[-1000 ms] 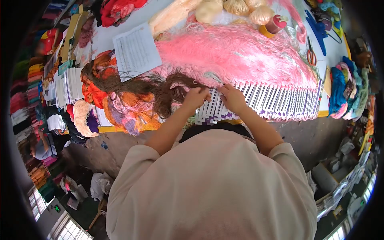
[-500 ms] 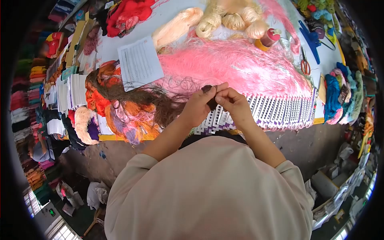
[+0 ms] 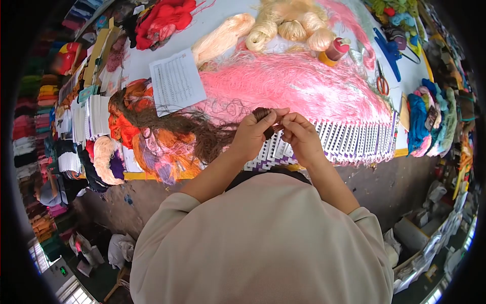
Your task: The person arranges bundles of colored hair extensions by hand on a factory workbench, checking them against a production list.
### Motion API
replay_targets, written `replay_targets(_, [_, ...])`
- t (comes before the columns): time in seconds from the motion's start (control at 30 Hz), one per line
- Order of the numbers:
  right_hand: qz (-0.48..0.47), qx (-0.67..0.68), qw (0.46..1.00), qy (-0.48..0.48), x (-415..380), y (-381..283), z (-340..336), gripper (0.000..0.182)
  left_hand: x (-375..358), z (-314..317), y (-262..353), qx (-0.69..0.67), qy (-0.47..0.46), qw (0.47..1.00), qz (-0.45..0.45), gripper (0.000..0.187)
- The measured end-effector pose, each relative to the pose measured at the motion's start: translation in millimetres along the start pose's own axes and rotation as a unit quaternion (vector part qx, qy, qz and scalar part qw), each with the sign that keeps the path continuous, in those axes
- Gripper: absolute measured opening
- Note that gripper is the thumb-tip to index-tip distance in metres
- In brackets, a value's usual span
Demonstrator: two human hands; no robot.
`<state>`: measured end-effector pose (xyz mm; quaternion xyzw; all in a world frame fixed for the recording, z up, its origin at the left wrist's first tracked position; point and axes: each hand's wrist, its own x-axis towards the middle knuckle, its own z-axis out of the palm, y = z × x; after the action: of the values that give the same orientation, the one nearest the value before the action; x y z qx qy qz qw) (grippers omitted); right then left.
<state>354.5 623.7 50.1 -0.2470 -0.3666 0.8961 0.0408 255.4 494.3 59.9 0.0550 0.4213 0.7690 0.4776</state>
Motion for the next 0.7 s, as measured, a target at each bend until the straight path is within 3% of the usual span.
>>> replay_targets(0.33, [0.050, 0.105, 0.993, -0.009, 1.4, -7.5, -5.5, 0.008, 5.1, 1.5, -6.3, 0.000, 0.020, 0.999, 0.040, 0.024])
replay_targets(0.47, [0.111, 0.185, 0.974, -0.068, 3.9, -9.8, -20.0, 0.008, 9.4, -7.1, -10.9, -0.053, 0.006, 0.998, 0.022, 0.022])
replay_targets(0.53, [0.131, 0.198, 0.968, -0.079, 4.6, -10.2, -20.6, 0.008, 10.6, -7.5, -10.1, 0.008, -0.026, 0.998, 0.063, 0.022])
replay_targets(0.6, [0.118, 0.106, 0.987, 0.016, 2.6, -13.1, -13.8, 0.006, 11.9, -5.4, -7.0, -0.013, -0.028, 0.998, 0.048, 0.022])
replay_targets(0.7, [0.082, 0.086, 0.992, 0.046, 2.7, -20.1, -13.6, 0.006, 16.4, -7.5, -6.0, -0.028, -0.017, 0.999, 0.032, 0.022])
